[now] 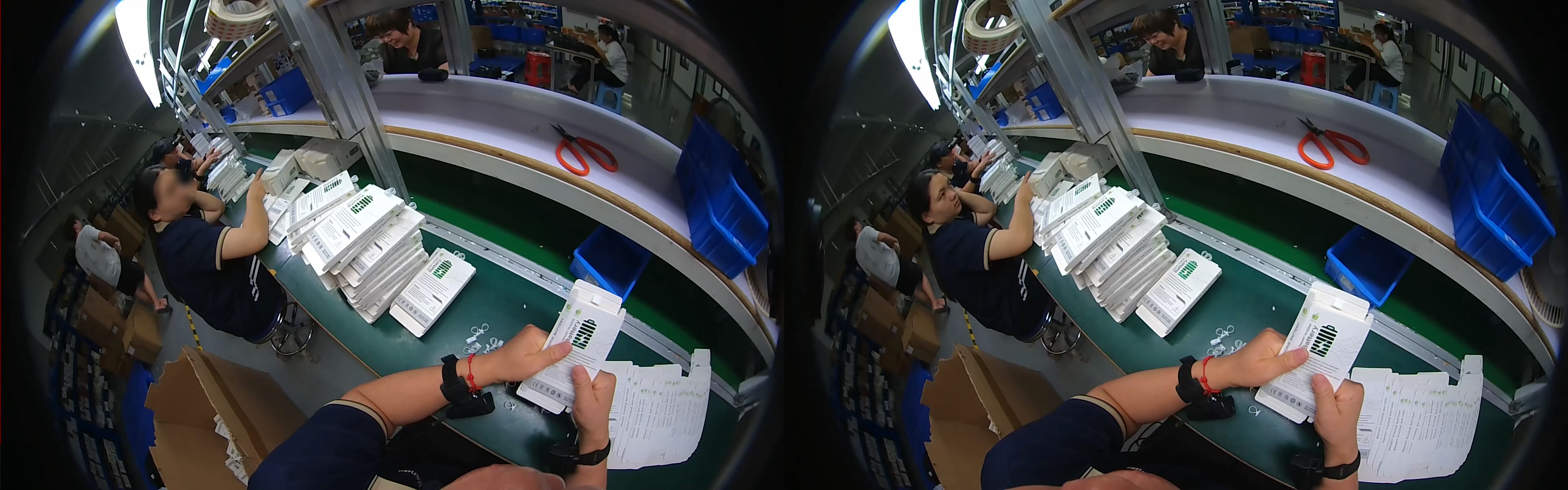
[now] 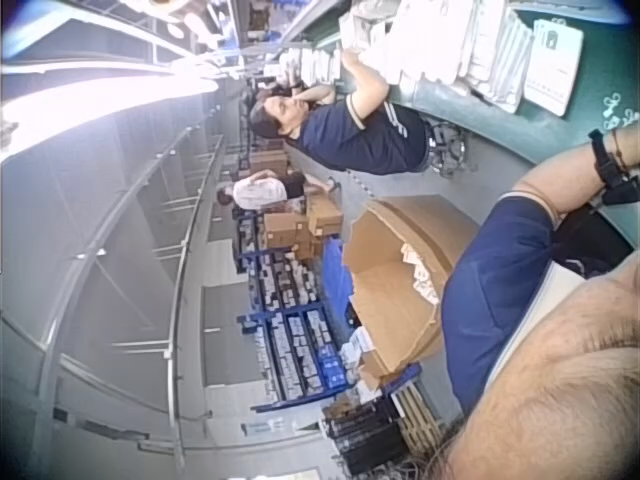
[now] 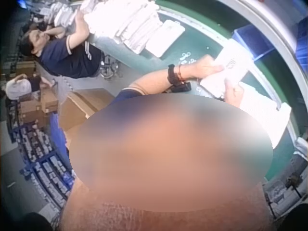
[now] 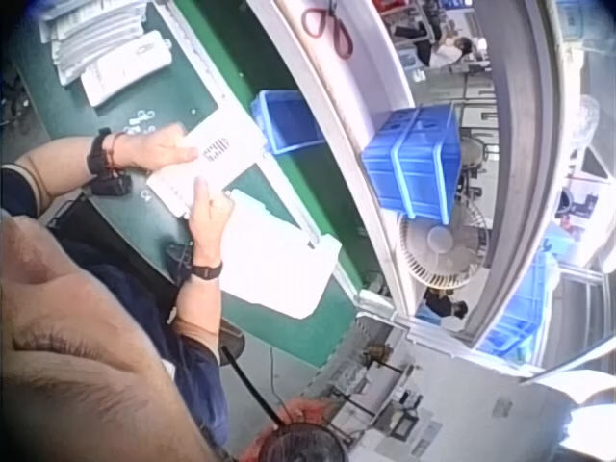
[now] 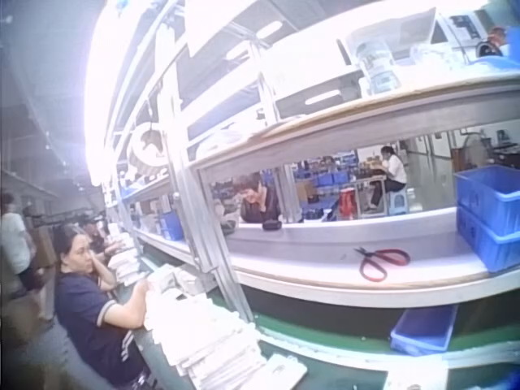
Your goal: Packaging small electronic components into white cardboard boxes at a factory assembly line workstation.
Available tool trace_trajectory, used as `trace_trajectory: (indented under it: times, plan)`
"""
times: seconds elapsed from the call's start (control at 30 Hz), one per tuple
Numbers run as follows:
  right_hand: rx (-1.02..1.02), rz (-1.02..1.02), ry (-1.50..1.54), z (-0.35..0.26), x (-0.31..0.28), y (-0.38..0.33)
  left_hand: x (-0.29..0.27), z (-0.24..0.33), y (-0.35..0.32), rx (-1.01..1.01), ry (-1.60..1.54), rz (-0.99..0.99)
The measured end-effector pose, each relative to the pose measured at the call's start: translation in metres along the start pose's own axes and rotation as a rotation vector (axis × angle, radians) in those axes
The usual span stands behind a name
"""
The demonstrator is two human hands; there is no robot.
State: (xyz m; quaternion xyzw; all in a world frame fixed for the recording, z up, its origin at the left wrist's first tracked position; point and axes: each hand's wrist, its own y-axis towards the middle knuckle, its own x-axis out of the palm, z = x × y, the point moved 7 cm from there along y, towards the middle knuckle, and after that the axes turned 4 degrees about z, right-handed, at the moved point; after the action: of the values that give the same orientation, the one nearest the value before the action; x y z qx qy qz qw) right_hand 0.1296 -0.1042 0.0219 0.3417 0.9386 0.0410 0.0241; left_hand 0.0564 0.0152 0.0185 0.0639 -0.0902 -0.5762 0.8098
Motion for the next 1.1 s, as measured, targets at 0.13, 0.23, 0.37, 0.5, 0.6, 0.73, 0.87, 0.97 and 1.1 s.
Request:
trace_trajectory:
  times: [0.13,0.23,0.37,0.5,0.6,0.73,0.87,0.97,1.1]
  plan:
    - [-0.029,0.127,0.016,-0.002,-0.007,-0.002,-0.001,-0.003,0.001,-0.033,0.049,-0.054]
    - [-0.058,0.125,0.001,-0.004,-0.009,-0.001,0.002,-0.001,0.0,-0.057,0.073,-0.11]
    - [-0.028,0.037,-0.035,0.009,-0.017,0.002,0.003,0.011,-0.001,-0.017,0.056,-0.113]
    - [-0.057,0.219,0.177,-0.002,-0.03,0.008,0.01,0.007,-0.004,-0.106,-0.03,-0.235]
    - [-0.075,0.263,0.246,-0.005,-0.046,0.008,0.016,0.013,-0.006,-0.039,0.071,-0.314]
    - [-0.088,0.226,0.028,-0.002,-0.05,0.009,0.013,0.019,-0.002,0.004,0.162,-0.258]
    - [-0.112,0.341,-0.042,-0.007,-0.048,0.007,0.002,0.012,0.004,-0.03,0.458,-0.229]
    - [-0.084,0.384,-0.02,-0.006,-0.05,0.008,0.0,0.019,0.003,0.049,0.282,-0.134]
    - [-0.091,0.372,0.106,-0.006,-0.045,0.013,-0.001,0.014,0.002,0.007,0.188,-0.129]
